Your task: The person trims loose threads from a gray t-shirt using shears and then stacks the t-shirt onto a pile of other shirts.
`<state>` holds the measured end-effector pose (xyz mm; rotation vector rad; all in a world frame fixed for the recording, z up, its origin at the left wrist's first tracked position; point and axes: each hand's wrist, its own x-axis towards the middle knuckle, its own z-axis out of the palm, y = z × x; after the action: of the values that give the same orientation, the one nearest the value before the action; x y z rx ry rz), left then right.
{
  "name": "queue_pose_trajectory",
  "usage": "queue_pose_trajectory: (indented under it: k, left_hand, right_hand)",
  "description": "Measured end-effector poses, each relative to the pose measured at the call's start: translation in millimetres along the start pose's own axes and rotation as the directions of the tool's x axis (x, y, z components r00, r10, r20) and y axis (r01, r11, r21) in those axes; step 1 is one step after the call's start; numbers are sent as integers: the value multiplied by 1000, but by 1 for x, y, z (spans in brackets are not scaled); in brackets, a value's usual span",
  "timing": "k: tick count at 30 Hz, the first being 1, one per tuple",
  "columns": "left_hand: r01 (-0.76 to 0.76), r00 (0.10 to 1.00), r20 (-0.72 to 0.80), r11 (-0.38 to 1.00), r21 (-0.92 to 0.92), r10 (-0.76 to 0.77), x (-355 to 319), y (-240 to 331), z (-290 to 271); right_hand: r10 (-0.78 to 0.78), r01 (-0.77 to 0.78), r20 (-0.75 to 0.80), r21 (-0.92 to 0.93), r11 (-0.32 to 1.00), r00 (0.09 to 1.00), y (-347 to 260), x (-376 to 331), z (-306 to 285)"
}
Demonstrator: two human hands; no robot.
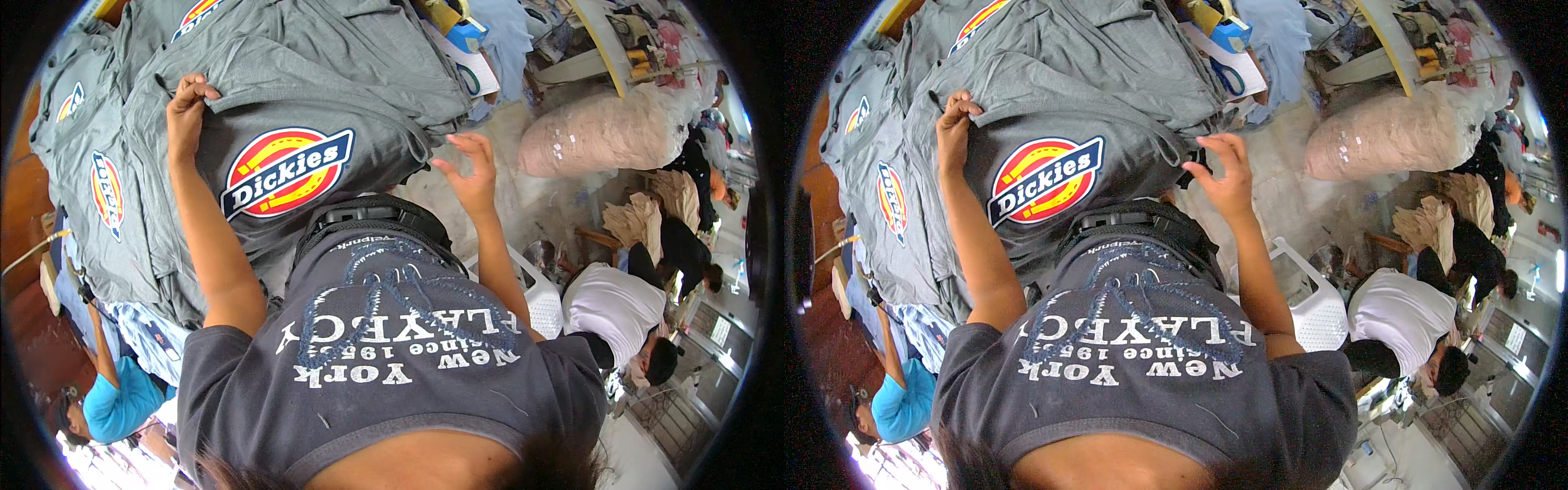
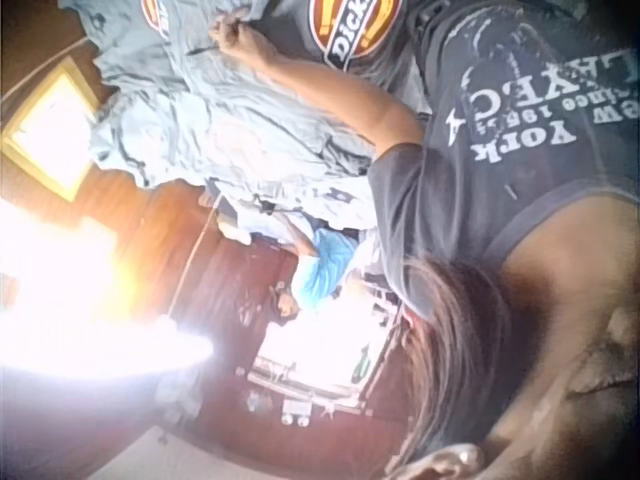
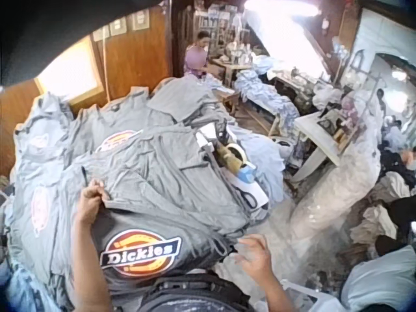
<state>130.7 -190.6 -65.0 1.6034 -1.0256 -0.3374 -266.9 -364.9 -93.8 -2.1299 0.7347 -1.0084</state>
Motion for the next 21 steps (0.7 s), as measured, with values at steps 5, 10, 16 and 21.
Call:
queue_pose_trajectory:
  k: [5,10,16,21]
  left_hand:
    - [-14,999,-45,997,-79,10,-11,-2,0]
    - [-4,998,-67,996,-88,-2,-11,-1,4]
    - [-7,998,-65,996,-91,1,-13,4,5]
    - [-43,998,-59,993,-114,36,-11,-4,1]
  right_hand:
    - [-67,78,113,-97,992,991,5,-4,22]
    - [34,-21,100,-132,991,994,10,-10,32]
    - [104,-105,49,18,994,993,16,-10,29]
    - [233,-251,103,232,940,967,17,-16,24]
